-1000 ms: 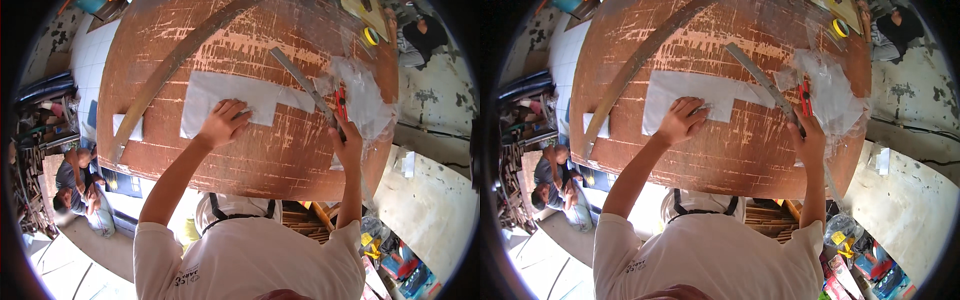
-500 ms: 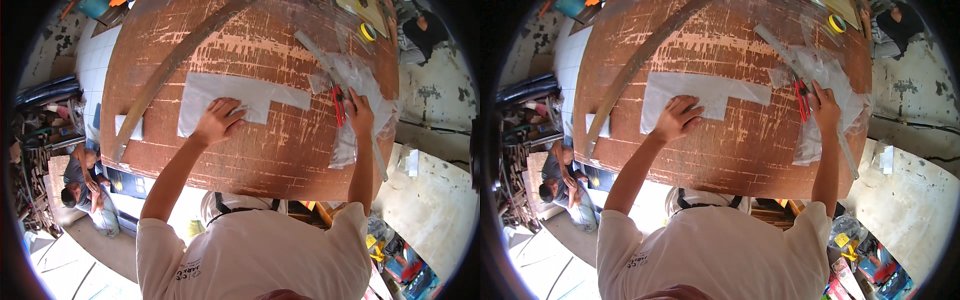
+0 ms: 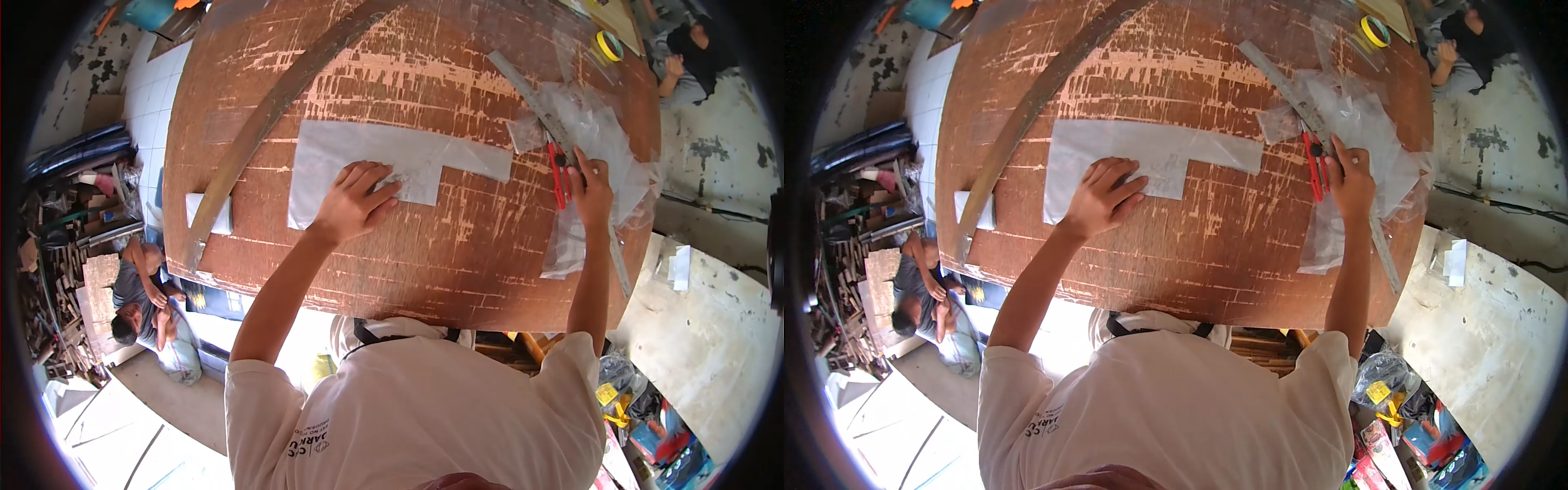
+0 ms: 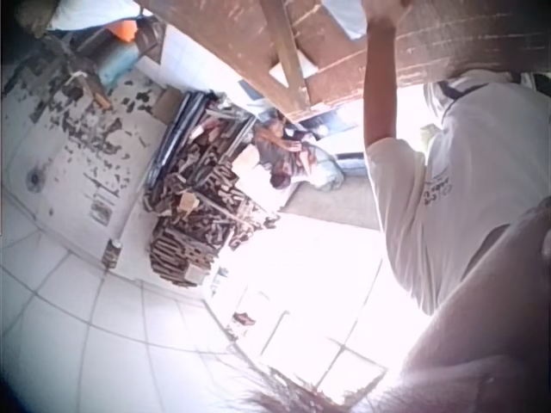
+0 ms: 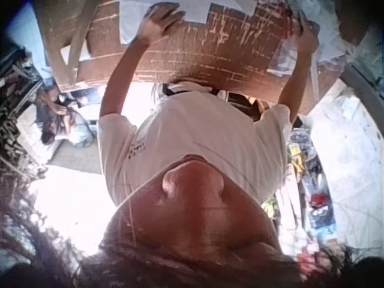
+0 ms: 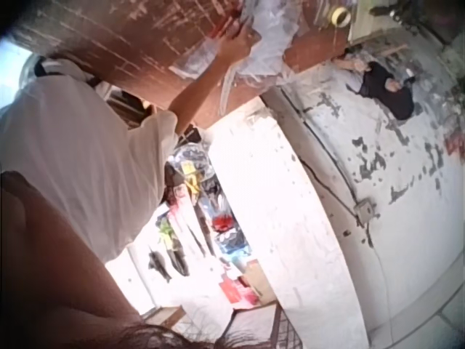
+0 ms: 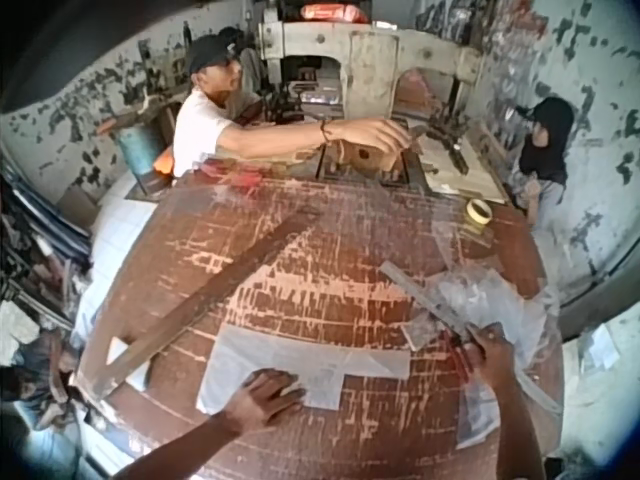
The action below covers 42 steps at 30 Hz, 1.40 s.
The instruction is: The person flattens and aligns a plastic sheet on a table, positions a metal ruler on it, and cuts the plastic sheet using a utility knife.
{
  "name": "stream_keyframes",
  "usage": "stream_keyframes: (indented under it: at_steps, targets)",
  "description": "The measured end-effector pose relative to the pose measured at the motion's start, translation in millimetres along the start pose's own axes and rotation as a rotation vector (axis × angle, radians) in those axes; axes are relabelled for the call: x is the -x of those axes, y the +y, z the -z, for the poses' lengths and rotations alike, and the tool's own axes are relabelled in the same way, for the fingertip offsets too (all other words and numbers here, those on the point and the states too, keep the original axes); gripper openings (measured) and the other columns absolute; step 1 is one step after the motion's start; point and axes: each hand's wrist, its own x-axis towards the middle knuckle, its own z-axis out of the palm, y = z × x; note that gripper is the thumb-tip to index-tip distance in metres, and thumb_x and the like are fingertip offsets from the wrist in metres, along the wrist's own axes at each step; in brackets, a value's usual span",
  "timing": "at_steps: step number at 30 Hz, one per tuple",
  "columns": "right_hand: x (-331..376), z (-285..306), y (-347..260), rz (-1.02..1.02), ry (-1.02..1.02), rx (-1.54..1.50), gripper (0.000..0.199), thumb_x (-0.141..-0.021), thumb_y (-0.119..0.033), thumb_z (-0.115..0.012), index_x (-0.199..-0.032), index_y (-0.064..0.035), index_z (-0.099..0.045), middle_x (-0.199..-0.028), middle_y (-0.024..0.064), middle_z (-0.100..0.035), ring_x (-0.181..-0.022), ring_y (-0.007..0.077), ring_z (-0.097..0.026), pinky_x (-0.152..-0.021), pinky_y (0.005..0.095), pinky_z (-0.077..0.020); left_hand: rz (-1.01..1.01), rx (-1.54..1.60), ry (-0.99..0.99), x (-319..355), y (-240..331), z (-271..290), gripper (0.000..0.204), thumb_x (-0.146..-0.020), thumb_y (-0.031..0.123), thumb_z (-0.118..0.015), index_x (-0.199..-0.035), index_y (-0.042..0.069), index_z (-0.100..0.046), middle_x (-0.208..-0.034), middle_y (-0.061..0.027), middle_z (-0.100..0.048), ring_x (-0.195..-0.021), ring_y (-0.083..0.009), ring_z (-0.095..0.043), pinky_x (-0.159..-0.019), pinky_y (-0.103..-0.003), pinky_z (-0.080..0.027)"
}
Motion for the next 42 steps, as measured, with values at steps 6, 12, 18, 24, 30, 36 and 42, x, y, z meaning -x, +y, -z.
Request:
stream_keyframes:
  at_steps: [6, 12, 18, 24, 30, 36, 42]
  targets:
    - [-1, 9, -6, 0.083, -0.006, 0.154, 0.046, -0.095, -0.021, -0.073, -0.140, -0.0305, -0.068, -0.110, 0.0059, -0.063, -0.102, 0.0309, -0.065, -0.084, 0.0454, -0.0564, 0.008, 0.010, -0.017, -3, -1, 1, 0.029, -0.084, 0.018, -0.081, -0.112, 0.012, -0.077, -0.126, -0.0090, -0.068, -0.115, -0.0319, -0.064, -0.101, -0.046, -0.053]
    - [-2, 14, -85, 0.166, 0.215, -0.007, 0.042, -0.096, -0.008, -0.066, -0.136, -0.0183, -0.069, -0.117, 0.0105, -0.066, -0.105, 0.0357, -0.064, -0.091, 0.0474, -0.0539, 0.021, -0.005, -0.036, -3, 0, 1, 0.028, -0.084, 0.018, -0.081, -0.110, 0.012, -0.077, -0.126, -0.0088, -0.068, -0.116, -0.0311, -0.064, -0.103, -0.048, -0.052]
    - [40, -43, -253, 0.440, -0.269, -0.410, 0.053, -0.096, -0.024, -0.073, -0.146, -0.0130, -0.058, -0.153, 0.0141, -0.053, -0.144, 0.0345, -0.050, -0.119, 0.0553, -0.0388, 0.032, -0.017, -0.069, -8, 1, 3, 0.021, -0.085, 0.019, -0.080, -0.105, 0.013, -0.076, -0.127, -0.0096, -0.068, -0.119, -0.0289, -0.064, -0.107, -0.048, -0.051]
    - [59, -61, -258, 0.446, -0.390, -0.221, 0.071, -0.099, -0.045, -0.063, -0.159, -0.0104, -0.045, -0.169, 0.0082, -0.038, -0.159, 0.0269, -0.028, -0.129, 0.0552, -0.0191, 0.058, -0.013, -0.104, -8, 0, 3, 0.019, -0.084, 0.019, -0.080, -0.102, 0.013, -0.076, -0.127, -0.0091, -0.069, -0.120, -0.0284, -0.064, -0.106, -0.047, -0.051]
    - [56, -53, -230, 0.489, -0.450, -0.276, 0.062, -0.101, -0.036, -0.064, -0.156, -0.0112, -0.050, -0.167, 0.0050, -0.042, -0.156, 0.0240, -0.034, -0.129, 0.0513, -0.0226, 0.078, -0.003, -0.093, -10, 3, 2, 0.022, -0.084, 0.018, -0.081, -0.105, 0.013, -0.077, -0.127, -0.0089, -0.069, -0.118, -0.0277, -0.065, -0.105, -0.046, -0.052]
    - [45, -58, -222, 0.493, -0.370, -0.322, 0.053, -0.095, -0.020, -0.072, -0.145, -0.0104, -0.061, -0.159, 0.0045, -0.052, -0.151, 0.0250, -0.043, -0.127, 0.0492, -0.0301, 0.113, 0.034, -0.086, -10, 4, 1, 0.029, -0.083, 0.015, -0.082, -0.112, 0.012, -0.078, -0.128, -0.0089, -0.068, -0.118, -0.0298, -0.064, -0.104, -0.047, -0.051]
    - [51, -61, -224, 0.505, -0.301, -0.292, 0.052, -0.093, -0.019, -0.074, -0.143, -0.0095, -0.062, -0.156, 0.0052, -0.055, -0.148, 0.0263, -0.048, -0.123, 0.0503, -0.0373, 0.102, 0.022, -0.069, -7, 4, -1, 0.029, -0.082, 0.015, -0.082, -0.111, 0.012, -0.078, -0.128, -0.0092, -0.068, -0.117, -0.0299, -0.065, -0.104, -0.046, -0.052]
